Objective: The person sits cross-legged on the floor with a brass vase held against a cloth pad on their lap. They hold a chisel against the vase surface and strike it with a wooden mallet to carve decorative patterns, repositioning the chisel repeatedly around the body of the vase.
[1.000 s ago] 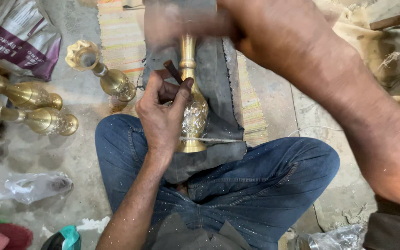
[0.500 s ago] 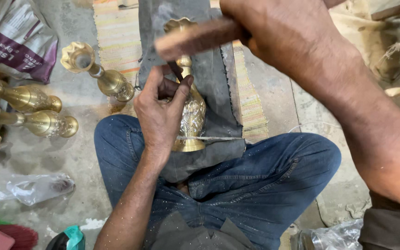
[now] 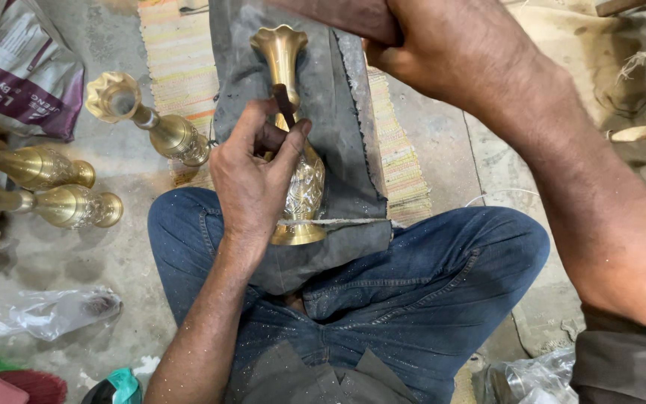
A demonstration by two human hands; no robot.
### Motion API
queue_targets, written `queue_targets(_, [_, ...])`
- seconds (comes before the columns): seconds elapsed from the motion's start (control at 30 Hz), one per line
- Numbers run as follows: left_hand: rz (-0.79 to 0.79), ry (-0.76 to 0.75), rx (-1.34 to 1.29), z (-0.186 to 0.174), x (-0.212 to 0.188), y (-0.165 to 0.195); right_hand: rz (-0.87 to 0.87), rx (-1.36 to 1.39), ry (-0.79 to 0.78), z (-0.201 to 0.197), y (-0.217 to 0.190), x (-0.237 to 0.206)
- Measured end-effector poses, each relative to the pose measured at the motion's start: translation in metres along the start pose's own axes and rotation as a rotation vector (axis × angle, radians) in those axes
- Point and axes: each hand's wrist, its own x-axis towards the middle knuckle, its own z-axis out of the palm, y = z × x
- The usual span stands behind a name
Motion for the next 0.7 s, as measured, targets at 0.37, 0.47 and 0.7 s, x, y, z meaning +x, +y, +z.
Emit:
queue_targets(0.37, [-0.029, -0.094, 0.004, 0.003, 0.008, -0.004, 0.128, 0.152, -0.031, 0.023, 0.018, -0.015])
queue_targets(0.47, [-0.041, -0.099, 0.005, 0.002, 0.008, -0.004, 0.206, 0.243, -0.184, 0.031, 0.023, -0.016])
queue_targets(0.7, [-0.018, -0.115, 0.066, 0.004, 0.009, -0.002, 0.234, 0.216, -0.105, 0.032, 0.023, -0.024])
